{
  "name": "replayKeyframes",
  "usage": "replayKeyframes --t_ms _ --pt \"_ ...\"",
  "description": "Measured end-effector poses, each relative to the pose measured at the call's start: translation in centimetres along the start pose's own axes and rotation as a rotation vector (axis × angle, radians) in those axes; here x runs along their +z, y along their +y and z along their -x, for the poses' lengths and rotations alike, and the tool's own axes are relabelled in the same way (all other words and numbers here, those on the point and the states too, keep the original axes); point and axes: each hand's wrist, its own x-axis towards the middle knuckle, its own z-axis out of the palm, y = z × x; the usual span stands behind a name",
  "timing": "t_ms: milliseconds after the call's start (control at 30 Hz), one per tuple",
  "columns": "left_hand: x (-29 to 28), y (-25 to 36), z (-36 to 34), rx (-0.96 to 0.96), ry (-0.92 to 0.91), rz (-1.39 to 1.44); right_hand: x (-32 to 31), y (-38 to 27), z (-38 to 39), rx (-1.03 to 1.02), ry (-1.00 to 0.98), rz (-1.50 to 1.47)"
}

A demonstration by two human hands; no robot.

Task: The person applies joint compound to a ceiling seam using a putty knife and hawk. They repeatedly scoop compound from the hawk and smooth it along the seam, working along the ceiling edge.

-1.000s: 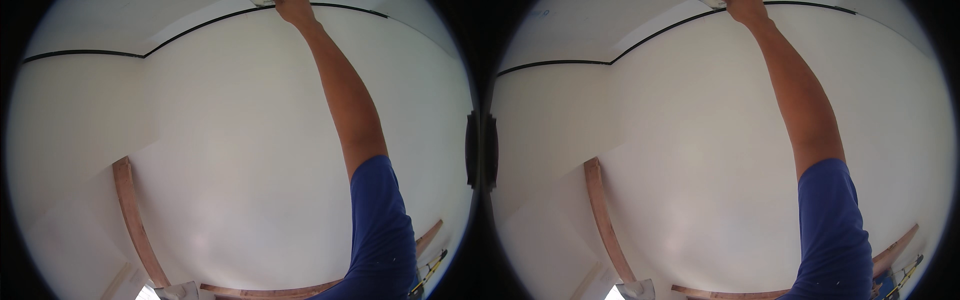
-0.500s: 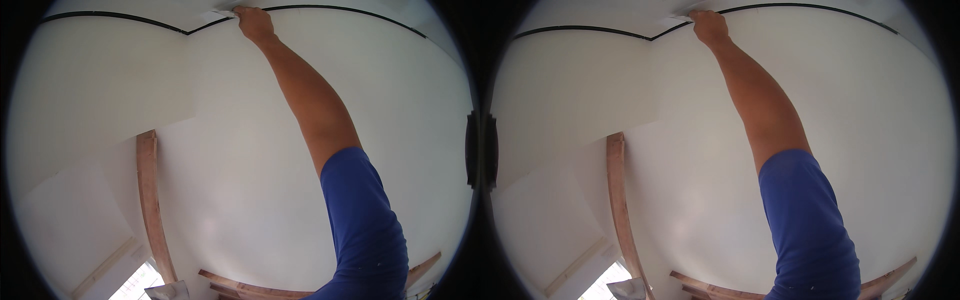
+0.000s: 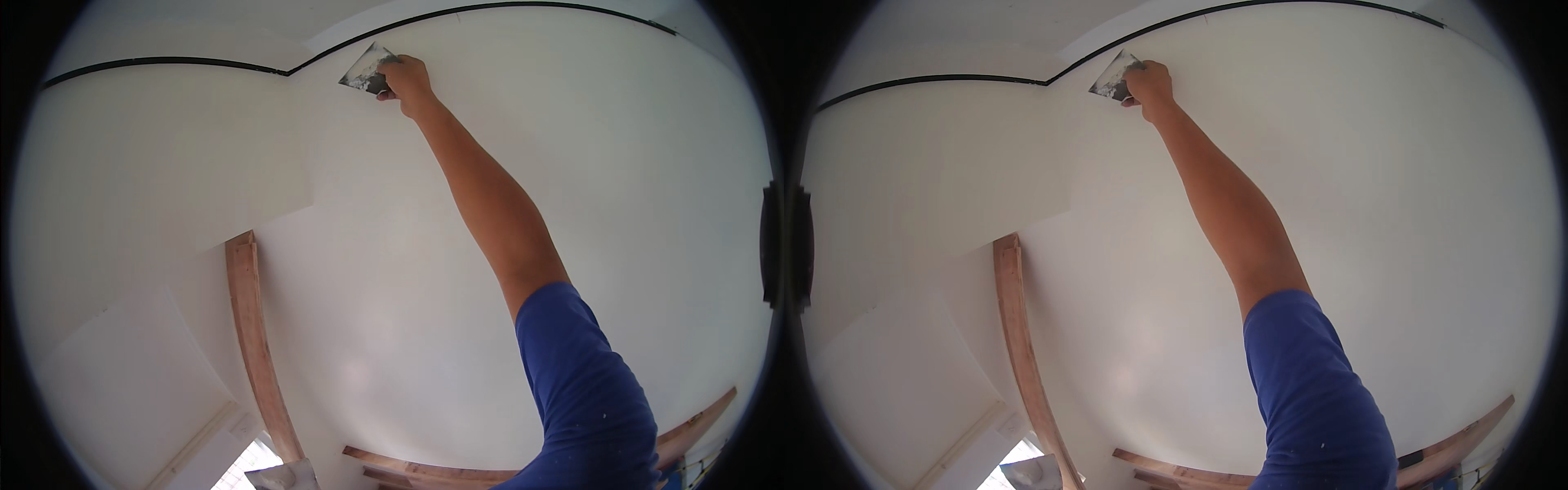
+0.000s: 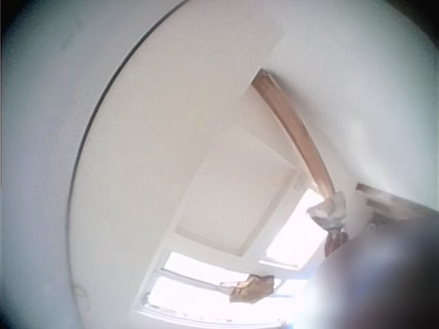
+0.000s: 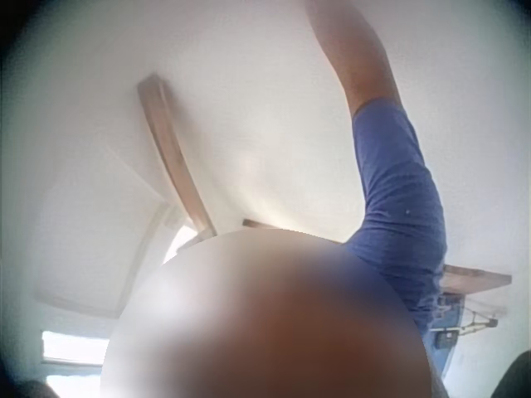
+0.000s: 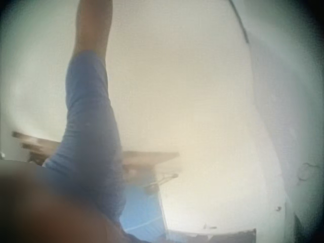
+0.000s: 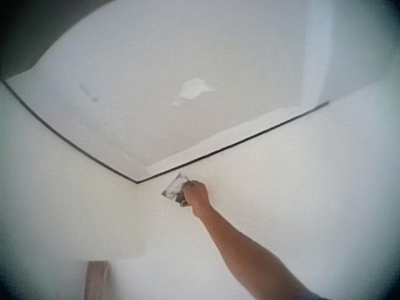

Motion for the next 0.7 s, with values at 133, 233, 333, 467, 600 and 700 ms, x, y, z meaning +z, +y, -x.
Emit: replayKeyframes --t_ms 133,233,333,467,600,700 --pt "0.0 2.0 0.1 -0.884 0.093 0.864 2.4 1.0 -1.1 -0.039 -0.083 0.203" --pt "-0.7 3.1 0.7 -0.97 0.168 0.963 5.7 1.6 -2.1 -0.024 -0.116 0.416" --pt "-1.6 2.2 1.8 -0.617 0.124 0.604 8.1 2.1 -2.9 -0.008 -0.078 0.465" --pt "-2.6 0.3 4.1 -0.476 0.129 0.153 9.4 3.4 -4.1 -0.107 -0.049 0.536" --pt "-3.2 -0.5 4.8 -1.106 0.462 1.447 10.5 6.0 -6.4 -0.117 -0.004 0.517" --pt "-1.8 -1.2 2.9 -1.014 0.426 0.949 11.7 8.6 -8.6 -0.164 0.008 0.497"
